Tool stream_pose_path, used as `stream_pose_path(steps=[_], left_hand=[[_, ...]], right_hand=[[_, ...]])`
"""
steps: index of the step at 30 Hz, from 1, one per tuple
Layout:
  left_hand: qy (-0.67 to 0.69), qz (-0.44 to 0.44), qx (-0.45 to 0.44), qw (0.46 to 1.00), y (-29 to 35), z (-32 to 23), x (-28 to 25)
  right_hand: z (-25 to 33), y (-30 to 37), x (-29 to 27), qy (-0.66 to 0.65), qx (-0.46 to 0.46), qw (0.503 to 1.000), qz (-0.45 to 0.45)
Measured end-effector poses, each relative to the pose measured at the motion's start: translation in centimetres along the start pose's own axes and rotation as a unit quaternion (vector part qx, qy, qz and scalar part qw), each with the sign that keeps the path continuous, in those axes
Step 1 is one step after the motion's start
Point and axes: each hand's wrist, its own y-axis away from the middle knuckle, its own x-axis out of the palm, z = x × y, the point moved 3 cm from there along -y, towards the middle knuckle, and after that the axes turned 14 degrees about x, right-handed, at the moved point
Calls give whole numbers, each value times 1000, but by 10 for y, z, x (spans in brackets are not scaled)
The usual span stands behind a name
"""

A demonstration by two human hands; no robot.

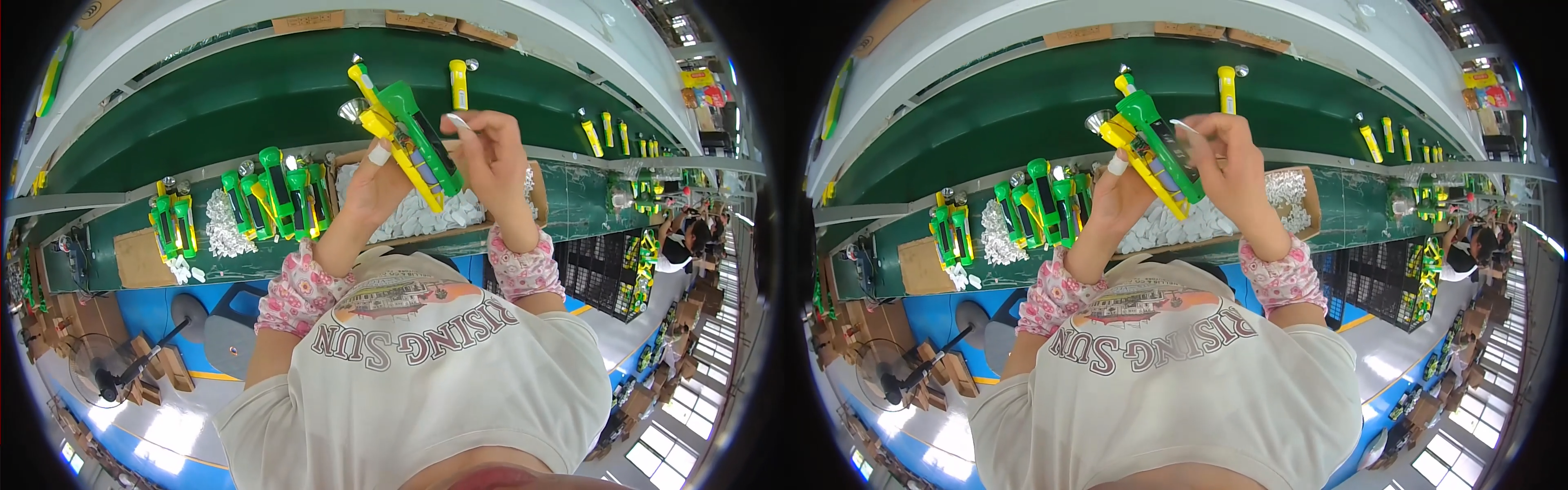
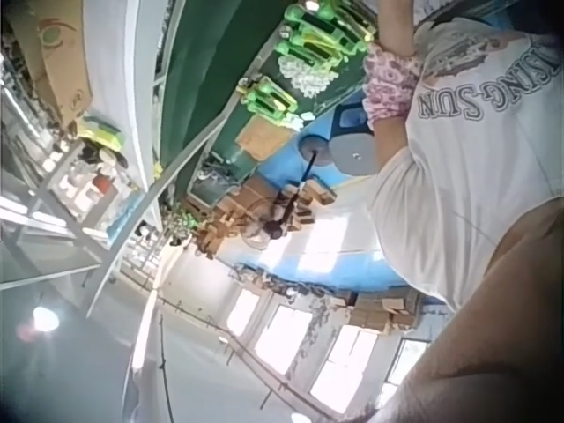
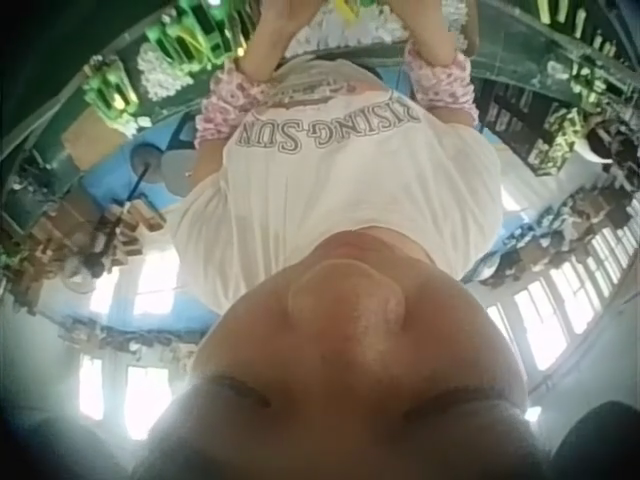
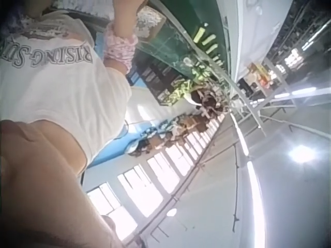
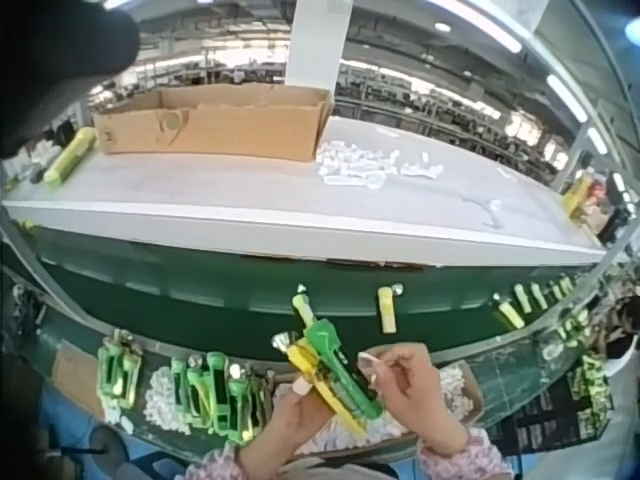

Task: Manually assembling flashlight components on a production line.

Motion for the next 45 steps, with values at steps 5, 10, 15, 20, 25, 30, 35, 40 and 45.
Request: stream_pose_path(steps=[5,10,15,20,25,30,35,40,45], left_hand=[[38,17,9,999,-9,-2,-1],[22,13,-6,1000,-16,2,3],[17,11,-13,1000,-20,11,2],[10,26,-6,1000,-19,20,9],[-1,47,6,999,-14,16,5],[-77,20,28,996,-10,11,-1],[-49,-11,28,998,-5,4,0],[-72,-16,49,996,-3,0,4],[-68,-2,35,997,8,6,12]], right_hand=[[12,-4,0,288,-176,937,88],[19,1,-6,308,-110,943,68],[14,-3,-26,495,-175,849,58],[8,-7,-24,154,10,986,60],[14,-3,-7,259,-10,962,83],[8,0,-3,248,-52,961,109],[14,8,-3,338,-142,930,38],[-6,19,-6,297,-89,950,37],[-14,22,-15,258,-53,964,39]])
